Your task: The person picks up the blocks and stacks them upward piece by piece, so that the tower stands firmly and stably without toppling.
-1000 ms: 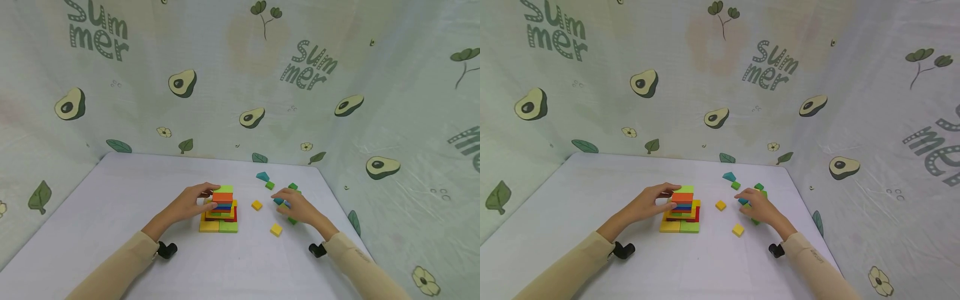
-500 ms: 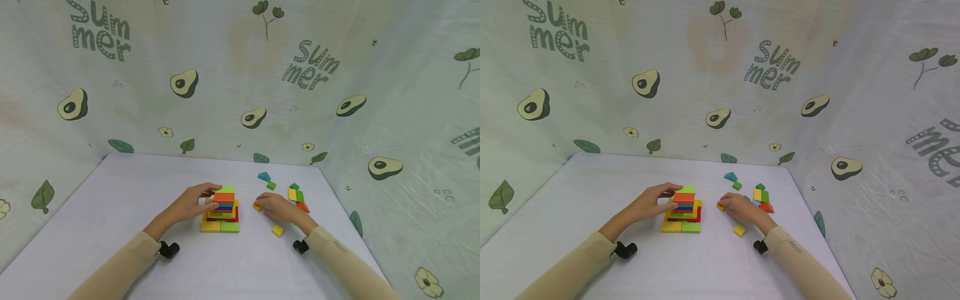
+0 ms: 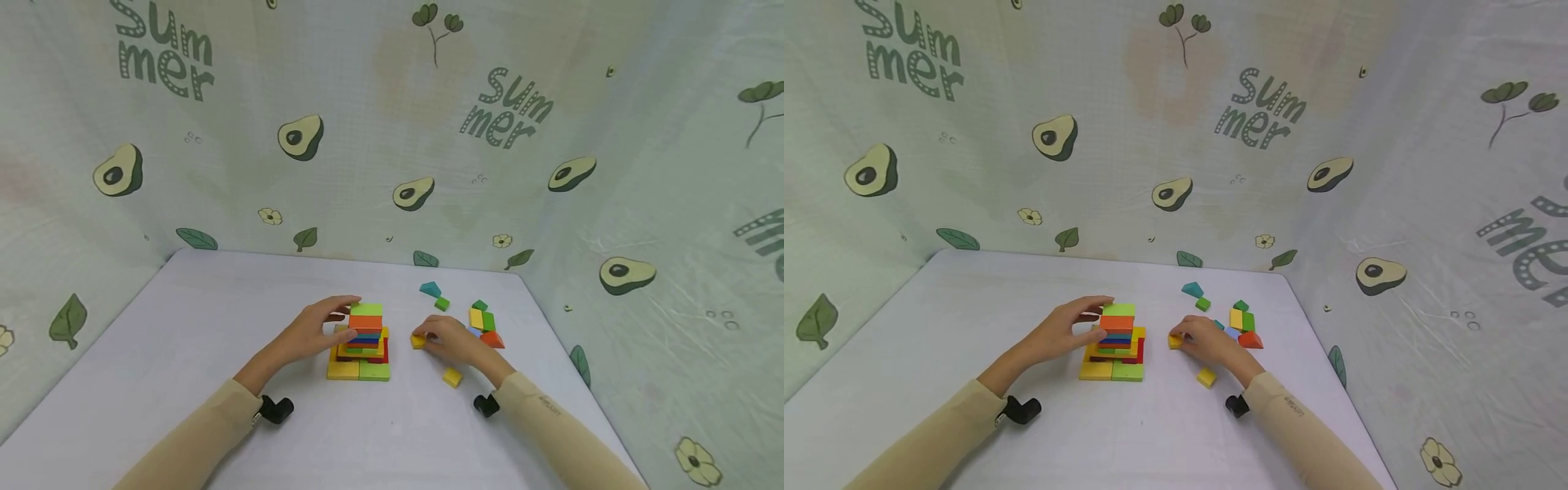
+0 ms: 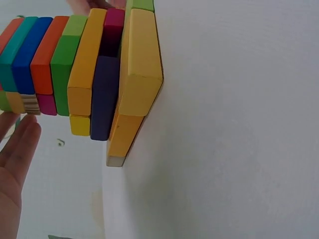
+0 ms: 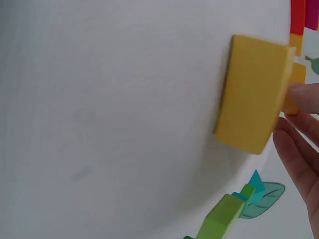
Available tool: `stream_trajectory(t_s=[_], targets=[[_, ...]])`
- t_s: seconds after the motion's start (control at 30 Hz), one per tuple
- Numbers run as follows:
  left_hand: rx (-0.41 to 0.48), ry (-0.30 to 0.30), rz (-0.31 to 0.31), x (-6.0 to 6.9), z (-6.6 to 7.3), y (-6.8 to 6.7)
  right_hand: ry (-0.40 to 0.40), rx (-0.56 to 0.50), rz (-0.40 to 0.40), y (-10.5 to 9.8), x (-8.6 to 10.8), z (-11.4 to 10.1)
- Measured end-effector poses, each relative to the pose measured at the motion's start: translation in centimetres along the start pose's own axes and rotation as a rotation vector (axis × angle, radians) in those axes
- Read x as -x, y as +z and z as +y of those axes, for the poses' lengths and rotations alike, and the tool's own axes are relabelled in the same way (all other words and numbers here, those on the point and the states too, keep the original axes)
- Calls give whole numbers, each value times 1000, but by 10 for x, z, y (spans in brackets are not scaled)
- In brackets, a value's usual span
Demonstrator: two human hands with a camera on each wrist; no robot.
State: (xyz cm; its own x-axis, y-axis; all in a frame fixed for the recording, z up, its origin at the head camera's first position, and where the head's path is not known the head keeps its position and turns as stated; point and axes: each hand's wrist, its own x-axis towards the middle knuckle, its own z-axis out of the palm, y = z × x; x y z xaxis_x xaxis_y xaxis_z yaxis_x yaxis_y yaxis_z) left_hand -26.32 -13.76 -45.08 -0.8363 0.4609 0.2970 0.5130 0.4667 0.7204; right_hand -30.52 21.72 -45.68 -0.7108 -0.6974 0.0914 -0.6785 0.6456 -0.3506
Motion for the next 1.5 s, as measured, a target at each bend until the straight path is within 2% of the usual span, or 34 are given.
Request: stream_trajectory(t_s=[0.17, 0.27, 0.43, 0.57, 0.77, 0.87, 1.03, 1.27, 1.5], targets=[[8, -6, 13, 0, 0, 1, -12, -29, 140, -11, -5, -17], [12, -26, 18, 1, 0, 1, -64, -76, 220, -20, -14, -35], [11, -32, 23, 2, -2, 2, -124, -151, 280, -30, -29, -70], [6, -28, 39, 3, -2, 3, -135, -148, 279, -33, -41, -91], [-12, -21, 71, 4, 1, 5, -110, -130, 219, -31, -55, -101], [-22, -9, 79, 4, 1, 6, -86, -146, 204, -30, -58, -103], [-23, 1, 91, 5, 2, 6, -59, -172, 223, -28, -60, -101], [-29, 17, 109, 6, 1, 6, -57, -220, 213, -22, -67, -99], [-32, 7, 107, 7, 0, 7, -37, -258, 221, -19, -72, -98]])
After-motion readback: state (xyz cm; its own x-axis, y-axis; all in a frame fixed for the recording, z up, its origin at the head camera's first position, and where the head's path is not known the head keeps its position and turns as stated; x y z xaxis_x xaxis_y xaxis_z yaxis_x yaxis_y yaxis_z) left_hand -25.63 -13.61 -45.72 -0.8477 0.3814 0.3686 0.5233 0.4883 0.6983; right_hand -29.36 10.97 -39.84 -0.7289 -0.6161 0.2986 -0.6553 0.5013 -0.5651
